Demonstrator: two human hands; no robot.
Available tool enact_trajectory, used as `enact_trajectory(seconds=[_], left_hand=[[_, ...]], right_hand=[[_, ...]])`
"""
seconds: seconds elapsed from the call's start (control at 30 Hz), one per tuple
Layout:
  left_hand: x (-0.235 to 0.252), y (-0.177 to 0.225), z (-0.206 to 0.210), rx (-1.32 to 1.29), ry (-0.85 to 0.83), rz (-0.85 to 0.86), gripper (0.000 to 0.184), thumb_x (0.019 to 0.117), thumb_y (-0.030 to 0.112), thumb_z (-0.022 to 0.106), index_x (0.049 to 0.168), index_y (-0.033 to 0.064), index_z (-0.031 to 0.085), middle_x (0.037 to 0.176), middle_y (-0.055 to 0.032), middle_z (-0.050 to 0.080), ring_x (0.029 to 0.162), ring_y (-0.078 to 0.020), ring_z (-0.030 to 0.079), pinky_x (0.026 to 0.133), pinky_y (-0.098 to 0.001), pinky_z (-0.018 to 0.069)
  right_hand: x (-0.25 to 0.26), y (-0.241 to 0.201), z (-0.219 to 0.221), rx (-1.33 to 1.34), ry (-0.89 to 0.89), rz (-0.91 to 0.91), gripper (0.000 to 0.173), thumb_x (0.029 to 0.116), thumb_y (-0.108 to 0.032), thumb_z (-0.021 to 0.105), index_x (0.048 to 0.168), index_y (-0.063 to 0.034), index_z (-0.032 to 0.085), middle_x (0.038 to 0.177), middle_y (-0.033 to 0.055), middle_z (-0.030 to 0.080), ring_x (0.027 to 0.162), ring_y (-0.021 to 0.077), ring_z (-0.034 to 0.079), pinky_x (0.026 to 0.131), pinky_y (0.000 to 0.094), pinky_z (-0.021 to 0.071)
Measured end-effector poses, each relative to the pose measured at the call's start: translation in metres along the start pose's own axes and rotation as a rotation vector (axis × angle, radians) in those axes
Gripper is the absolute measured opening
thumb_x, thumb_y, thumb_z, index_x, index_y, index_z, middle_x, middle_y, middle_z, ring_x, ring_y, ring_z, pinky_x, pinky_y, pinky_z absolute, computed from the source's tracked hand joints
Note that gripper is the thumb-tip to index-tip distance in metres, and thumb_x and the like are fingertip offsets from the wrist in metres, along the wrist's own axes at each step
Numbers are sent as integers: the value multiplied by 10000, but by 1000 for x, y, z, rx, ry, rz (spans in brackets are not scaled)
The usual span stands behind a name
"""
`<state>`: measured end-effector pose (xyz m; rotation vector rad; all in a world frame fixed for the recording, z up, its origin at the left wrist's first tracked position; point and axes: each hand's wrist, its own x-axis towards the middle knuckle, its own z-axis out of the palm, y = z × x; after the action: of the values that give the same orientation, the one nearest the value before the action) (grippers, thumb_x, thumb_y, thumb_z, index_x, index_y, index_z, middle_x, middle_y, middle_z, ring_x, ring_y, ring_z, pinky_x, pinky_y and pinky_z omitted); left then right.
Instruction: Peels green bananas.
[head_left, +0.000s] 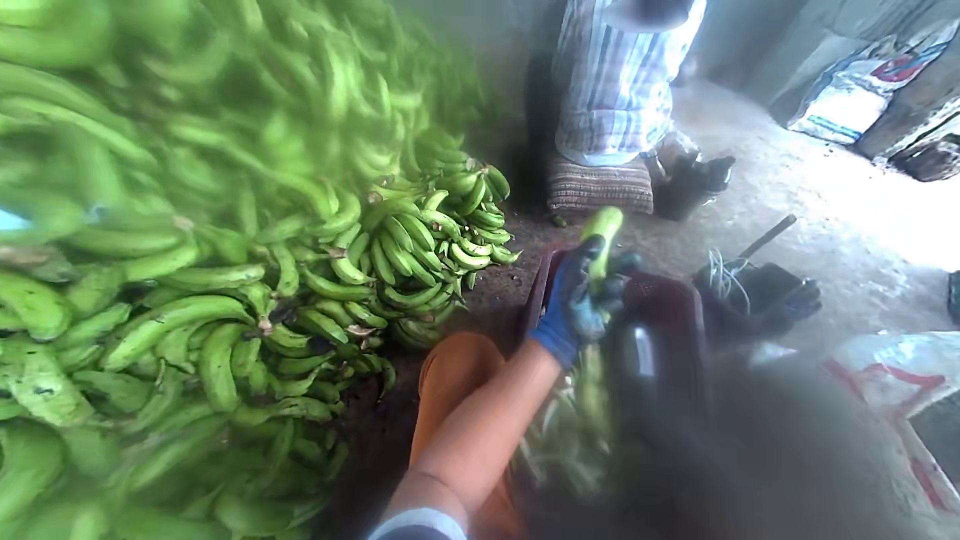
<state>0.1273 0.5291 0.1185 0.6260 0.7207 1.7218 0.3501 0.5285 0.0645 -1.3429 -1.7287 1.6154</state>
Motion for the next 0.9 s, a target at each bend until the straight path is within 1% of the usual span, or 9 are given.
enact_trajectory(seconds=[0.07,0.2,0.3,0.4,0.47,0.53,0.67,0.77,0.9], left_hand=[[2,-3,-10,-205,-177,-7,256,1049,436,446,1118,268,627,844,44,678,542,-17,549,470,-164,464],[-24,-7,10,-204,-354,-271,416,1082,313,277,1124,137,652,905,-46,735,695,-113,690,576,-225,569],[-25,-32,8,-40,-449,-476,457,1106,300,209,1282,50,549,1032,-137,716,873,-237,714,706,-364,611],[-20,-41,5,473,-318,-370,362,1104,254,370,1360,53,526,1099,-85,671,942,-150,672,789,-316,584],[-15,-44,10,985,-311,-306,624,1024,446,562,1538,122,420,1395,-147,591,1248,-226,593,1054,-422,494],[-17,-48,17,1305,-375,-274,747,979,442,624,1577,98,336,1462,-210,521,1349,-328,516,1134,-514,408],[-15,-36,21,1416,-273,-181,559,955,250,662,1457,64,499,1385,-221,570,1275,-360,563,1071,-550,448],[-4,-34,12,1152,12,-54,579,878,386,776,1339,110,561,1115,-102,681,931,-210,678,807,-448,582],[-2,-23,11,1017,167,64,667,831,504,797,1349,164,549,1080,-41,696,855,-140,681,730,-389,593]], right_hand=[[12,8,3,53,48,-25,327,1007,-282,568,1236,-54,618,932,-25,687,785,41,639,705,254,558],[35,-16,-32,657,-159,-428,492,1012,-491,552,1320,-109,586,1169,68,700,1047,192,689,896,424,595],[30,-35,-51,713,-80,-475,307,1036,-411,518,1095,-162,687,915,1,739,822,108,716,736,322,621],[27,-48,-47,374,275,-319,222,1085,-153,433,1202,-41,585,861,-22,630,730,25,612,685,211,560],[30,-41,-44,344,314,-301,229,1032,-92,537,1233,-7,605,912,31,685,770,87,660,713,280,598],[27,-37,-42,272,258,-318,270,967,-77,627,1233,-29,627,930,53,705,802,129,687,731,326,613],[14,-36,-37,6,262,-260,404,937,-259,705,1308,-116,630,998,51,737,874,152,719,781,387,628],[6,-36,-34,-201,339,-216,375,984,-364,617,1289,-147,637,933,5,729,808,97,709,739,360,622],[3,-36,-28,-175,269,-230,306,989,-368,624,1173,-130,678,816,-16,713,693,83,695,649,321,620]])
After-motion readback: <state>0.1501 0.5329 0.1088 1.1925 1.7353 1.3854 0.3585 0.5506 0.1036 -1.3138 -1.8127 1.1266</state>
